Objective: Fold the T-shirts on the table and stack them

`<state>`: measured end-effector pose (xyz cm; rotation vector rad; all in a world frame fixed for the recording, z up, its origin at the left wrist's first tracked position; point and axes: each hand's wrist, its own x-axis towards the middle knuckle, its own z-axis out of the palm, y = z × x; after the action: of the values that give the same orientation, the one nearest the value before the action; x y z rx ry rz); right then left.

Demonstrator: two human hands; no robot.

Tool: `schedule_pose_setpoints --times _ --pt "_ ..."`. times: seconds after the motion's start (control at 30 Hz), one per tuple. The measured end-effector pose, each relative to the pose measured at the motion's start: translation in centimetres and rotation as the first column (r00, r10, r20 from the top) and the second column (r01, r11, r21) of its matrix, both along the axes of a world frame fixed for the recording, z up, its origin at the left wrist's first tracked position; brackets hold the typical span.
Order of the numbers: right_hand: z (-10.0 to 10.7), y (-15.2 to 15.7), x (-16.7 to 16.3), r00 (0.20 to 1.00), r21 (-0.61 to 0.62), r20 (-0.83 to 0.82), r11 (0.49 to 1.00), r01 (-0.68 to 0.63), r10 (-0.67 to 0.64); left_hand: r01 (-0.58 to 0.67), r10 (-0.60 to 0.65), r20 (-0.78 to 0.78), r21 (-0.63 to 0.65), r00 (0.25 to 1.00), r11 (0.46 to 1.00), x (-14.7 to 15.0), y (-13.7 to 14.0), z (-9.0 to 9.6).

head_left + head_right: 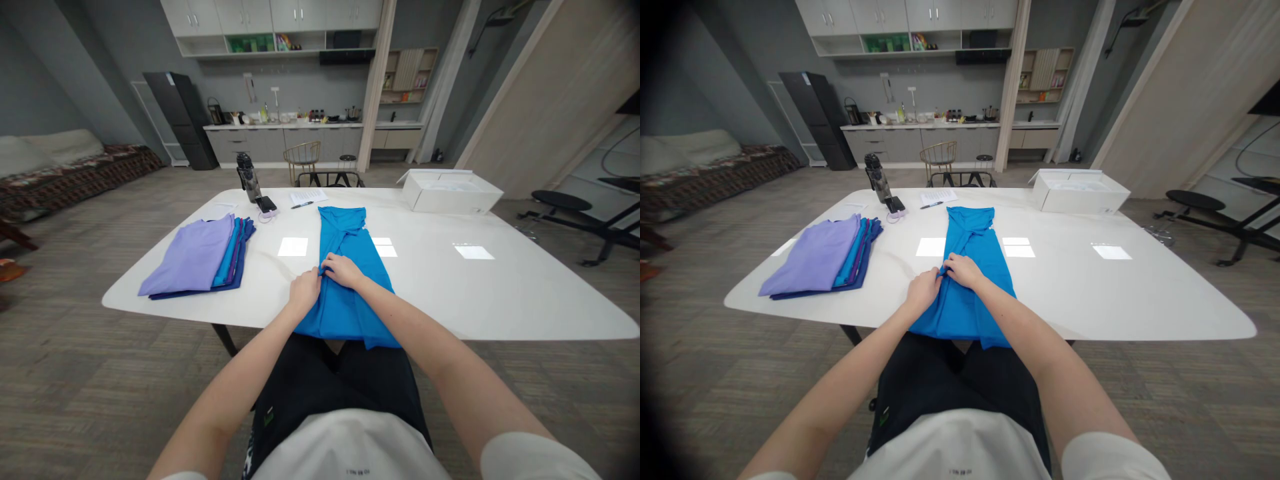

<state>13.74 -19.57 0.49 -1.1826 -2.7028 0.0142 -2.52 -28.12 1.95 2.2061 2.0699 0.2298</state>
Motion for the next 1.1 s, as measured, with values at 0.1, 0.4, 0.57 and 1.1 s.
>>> schedule_pose_setpoints --times 0.1,0.4,0.57,1.1 --pt "0.2 -0.9 0.7 0.999 0.077 0.017 0.997 0.027 -0.028 0.016 -0.016 -0.008 0.009 1.000 1.000 0.1 -1.7 0.5" --pt "0.0 -4.8 5.9 0.980 0.122 0.012 0.973 0.194 -0.197 0.113 -0.112 -0.040 0.025 0.993 0.993 2.5 -7.9 1.3" --pt "0.3 -9.0 6.9 1.000 0.144 -0.002 0.990 -0.006 0.007 0.226 -0.226 -0.010 0.080 0.974 0.971 5.6 -10.1 1.0" --pt "-1.6 -14.5 12.7 0.993 0.025 -0.119 1.000 0.010 -0.007 0.363 -0.383 0.098 0.176 0.919 0.915 7.9 -11.8 -3.1"
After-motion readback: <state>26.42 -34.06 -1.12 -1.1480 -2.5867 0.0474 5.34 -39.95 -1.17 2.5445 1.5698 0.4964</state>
